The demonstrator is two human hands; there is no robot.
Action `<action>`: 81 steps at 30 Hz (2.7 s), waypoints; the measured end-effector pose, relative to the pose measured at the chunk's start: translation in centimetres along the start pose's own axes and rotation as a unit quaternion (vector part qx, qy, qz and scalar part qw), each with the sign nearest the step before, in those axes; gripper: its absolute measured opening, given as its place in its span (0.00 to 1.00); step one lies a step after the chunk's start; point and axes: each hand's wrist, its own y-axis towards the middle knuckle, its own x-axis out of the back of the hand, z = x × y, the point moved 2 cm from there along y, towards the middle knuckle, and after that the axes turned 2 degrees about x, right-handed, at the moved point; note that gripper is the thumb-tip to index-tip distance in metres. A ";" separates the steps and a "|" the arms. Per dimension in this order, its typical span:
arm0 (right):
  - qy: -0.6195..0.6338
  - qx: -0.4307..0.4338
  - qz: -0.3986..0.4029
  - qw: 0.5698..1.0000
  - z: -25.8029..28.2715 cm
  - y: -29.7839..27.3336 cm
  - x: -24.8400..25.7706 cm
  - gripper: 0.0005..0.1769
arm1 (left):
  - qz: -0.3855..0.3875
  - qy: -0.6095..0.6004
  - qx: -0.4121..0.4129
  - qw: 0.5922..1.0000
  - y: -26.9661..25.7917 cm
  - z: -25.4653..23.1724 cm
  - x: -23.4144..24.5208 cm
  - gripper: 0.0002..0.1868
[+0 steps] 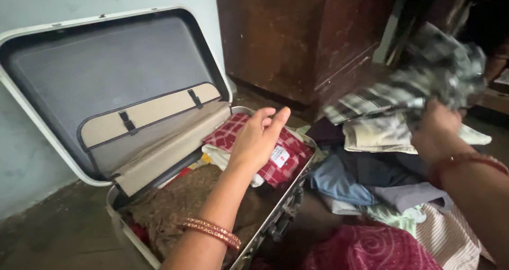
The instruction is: The person unpacks a suitcase by removing folded clothes one by one and placing them on the floor. They handle shirts, pants, and other garments, then unfold a white shirt and smooth it out on the floor.
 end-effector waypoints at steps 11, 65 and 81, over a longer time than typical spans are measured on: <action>-0.356 0.238 -0.188 0.884 -1.5 -6.5 -0.1 0.69 | 0.044 0.067 0.071 0.994 0.9 4.9 0.2 0.42; -0.728 0.279 0.495 0.384 -8.8 -32.3 -29.3 0.82 | 0.296 0.352 0.322 0.827 3.7 29.5 0.1 0.63; -0.676 0.267 0.548 0.414 -8.5 -29.5 -30.6 0.62 | 0.313 0.349 0.322 0.823 4.0 30.4 -0.4 0.66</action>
